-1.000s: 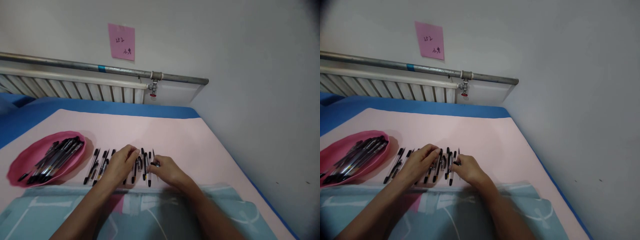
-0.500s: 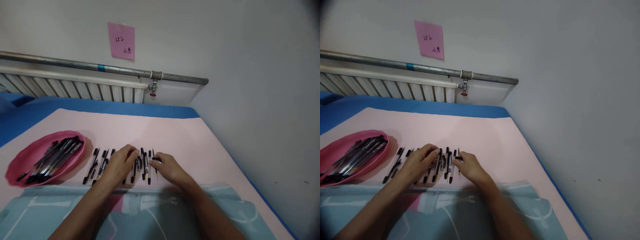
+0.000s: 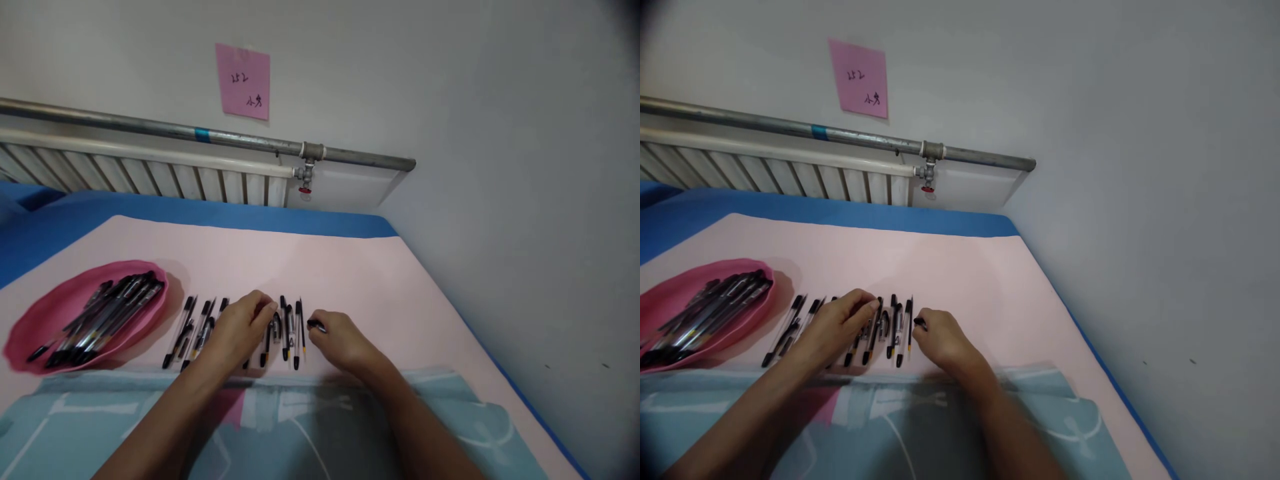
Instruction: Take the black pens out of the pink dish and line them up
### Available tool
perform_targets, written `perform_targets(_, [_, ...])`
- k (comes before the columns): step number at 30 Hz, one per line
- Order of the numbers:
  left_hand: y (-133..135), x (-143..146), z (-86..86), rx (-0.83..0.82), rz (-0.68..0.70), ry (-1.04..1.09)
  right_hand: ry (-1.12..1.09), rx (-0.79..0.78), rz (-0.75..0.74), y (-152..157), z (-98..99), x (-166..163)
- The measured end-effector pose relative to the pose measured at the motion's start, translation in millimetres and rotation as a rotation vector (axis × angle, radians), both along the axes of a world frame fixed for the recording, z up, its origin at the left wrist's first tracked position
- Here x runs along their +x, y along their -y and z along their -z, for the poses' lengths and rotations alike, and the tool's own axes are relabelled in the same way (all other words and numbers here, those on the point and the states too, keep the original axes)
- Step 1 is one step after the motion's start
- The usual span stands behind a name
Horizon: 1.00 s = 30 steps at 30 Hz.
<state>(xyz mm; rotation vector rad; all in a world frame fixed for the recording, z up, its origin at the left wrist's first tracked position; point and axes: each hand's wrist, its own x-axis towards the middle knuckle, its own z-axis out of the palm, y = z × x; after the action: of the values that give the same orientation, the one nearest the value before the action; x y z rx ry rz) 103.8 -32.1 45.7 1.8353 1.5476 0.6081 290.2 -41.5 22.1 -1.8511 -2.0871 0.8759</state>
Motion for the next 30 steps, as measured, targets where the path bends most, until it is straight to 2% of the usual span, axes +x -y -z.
perform_targets(3, [-0.5,-0.3,0.9,0.001,0.01,-0.003,-0.048,0.017,0.06,-0.9,1.1,0.6])
perform_targets(9, [-0.8,-0.9,2.4,0.005,0.002,0.001,-0.356,-0.12,0.171,0.9,-2.5,-2.9])
perform_targets(15, [0.7,-1.1,1.3,0.009,0.009,-0.003,-0.427,-0.133,0.208,-0.7,-2.1,1.5])
perform_targets(19, [0.7,-0.6,0.8,-0.001,0.003,-0.018,-0.414,-0.073,0.242,-2.2,-3.4,8.7])
perform_targets(22, [0.1,-0.8,2.6,0.002,0.005,-0.031,-0.323,-0.004,0.258,-2.8,-3.7,11.9])
perform_targets(30, [0.3,-2.5,6.7,0.011,0.025,-0.021,-0.159,0.062,0.141,-4.6,5.2,6.7])
